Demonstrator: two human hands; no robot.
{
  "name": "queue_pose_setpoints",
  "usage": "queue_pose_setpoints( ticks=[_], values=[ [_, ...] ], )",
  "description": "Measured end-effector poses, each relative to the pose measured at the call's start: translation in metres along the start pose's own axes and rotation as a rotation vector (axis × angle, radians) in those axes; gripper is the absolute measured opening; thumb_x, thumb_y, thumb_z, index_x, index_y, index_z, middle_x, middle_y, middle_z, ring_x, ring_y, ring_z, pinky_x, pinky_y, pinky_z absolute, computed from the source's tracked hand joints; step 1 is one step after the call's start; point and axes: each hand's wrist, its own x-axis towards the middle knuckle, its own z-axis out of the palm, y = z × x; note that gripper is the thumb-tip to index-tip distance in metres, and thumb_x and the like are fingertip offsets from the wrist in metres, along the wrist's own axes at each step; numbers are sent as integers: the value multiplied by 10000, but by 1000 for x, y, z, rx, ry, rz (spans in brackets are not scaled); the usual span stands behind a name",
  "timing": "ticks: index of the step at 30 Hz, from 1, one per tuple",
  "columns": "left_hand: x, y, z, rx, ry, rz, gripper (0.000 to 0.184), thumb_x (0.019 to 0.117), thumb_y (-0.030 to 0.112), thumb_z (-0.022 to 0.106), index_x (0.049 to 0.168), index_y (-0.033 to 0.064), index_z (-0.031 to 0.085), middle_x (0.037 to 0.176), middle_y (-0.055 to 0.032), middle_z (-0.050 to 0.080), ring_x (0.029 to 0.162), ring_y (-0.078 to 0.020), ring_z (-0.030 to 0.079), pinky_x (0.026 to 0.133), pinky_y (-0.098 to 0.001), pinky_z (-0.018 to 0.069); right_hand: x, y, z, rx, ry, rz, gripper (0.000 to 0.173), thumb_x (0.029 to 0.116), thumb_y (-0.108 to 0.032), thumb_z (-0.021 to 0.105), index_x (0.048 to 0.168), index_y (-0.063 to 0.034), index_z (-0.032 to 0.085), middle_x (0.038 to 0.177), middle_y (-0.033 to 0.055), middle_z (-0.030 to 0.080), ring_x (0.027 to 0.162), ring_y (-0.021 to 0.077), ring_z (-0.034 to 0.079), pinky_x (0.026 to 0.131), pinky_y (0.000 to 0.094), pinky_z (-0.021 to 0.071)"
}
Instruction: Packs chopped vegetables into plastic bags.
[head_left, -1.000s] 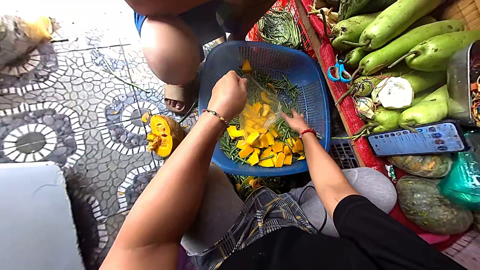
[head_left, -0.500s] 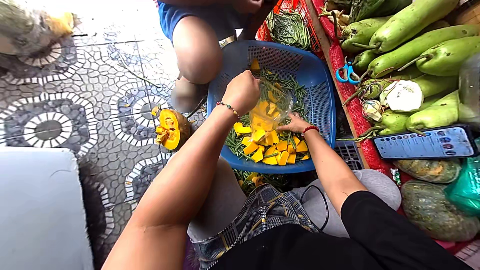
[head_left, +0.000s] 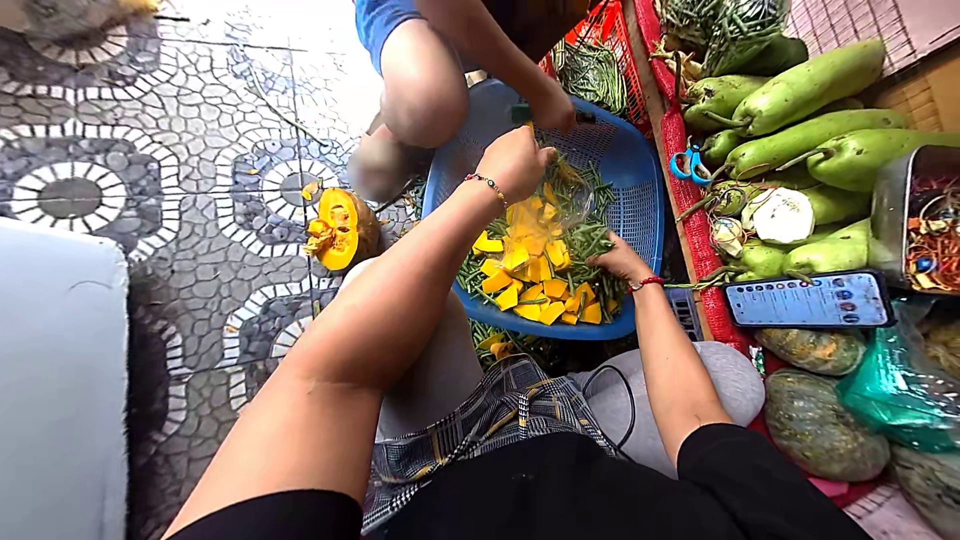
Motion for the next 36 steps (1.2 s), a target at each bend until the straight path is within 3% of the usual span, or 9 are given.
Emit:
queue_pose_setpoints(
  ticks=[4,8,12,17,20,25,29,32,36],
  values=[
    [1,-3,3,-77,-9,60,459,1073,379,559,1125,-69,644,1061,-238,651,1015,-359,638,918,-565,487,-19,-7,-24,479,178,-38,708,844,79,683,1483,-85,428,1179,139,650,939,213,683,763,404,608],
    [0,-3,13,-154,-20,120,397,1064,330,588,1164,-47,667,1092,-224,675,1031,-339,651,943,-546,494,-51,-28,-44,629,242,-70,440,836,-1,702,1247,-98,578,944,47,726,769,142,714,652,326,617],
    [-4,3,32,-241,-71,173,415,1066,352,581,1124,-46,683,1036,-215,680,955,-320,653,893,-534,503,-92,-51,-67,714,206,-253,369,751,-108,788,1098,-141,669,949,20,743,828,117,727,708,320,625],
    [-10,12,54,-345,-146,126,426,1079,376,550,1059,-32,669,872,-149,611,721,-231,557,693,-438,481,-113,-89,-72,780,-174,-632,613,786,-187,787,1361,-150,578,1166,96,717,973,206,726,802,342,626],
    [-13,15,65,-463,-145,71,382,1112,320,476,1019,-10,643,785,-97,543,605,-175,491,590,-359,453,-112,-95,-47,644,-106,-524,484,678,-165,820,1142,-182,683,978,-23,761,822,91,725,703,295,622],
    [-16,10,75,-682,-76,-47,402,1137,310,397,1104,19,673,851,-91,557,615,-157,464,582,-336,436,-96,-79,-10,505,-170,-265,603,588,-44,798,1160,-112,620,918,-34,746,788,55,709,716,275,616],
    [-19,3,78,-392,-50,131,431,1133,301,402,1117,9,719,1040,-183,702,945,-299,663,875,-520,506,-83,-83,3,352,-278,-103,504,731,0,730,1219,-88,636,957,18,741,780,98,705,697,297,611],
    [-26,4,87,-183,-39,317,423,1124,300,425,1075,3,721,1025,-204,714,1031,-367,681,937,-595,494,-68,-83,11,418,-252,94,151,936,-137,624,1078,-97,661,832,34,716,654,118,675,559,291,575],
    [-39,7,99,-113,-69,404,383,1127,270,418,1247,58,714,1137,-199,730,1120,-382,685,985,-615,491,-62,-80,20,842,-197,185,428,1089,-368,321,825,-173,596,633,-17,621,500,72,583,445,242,498]
  ],
)
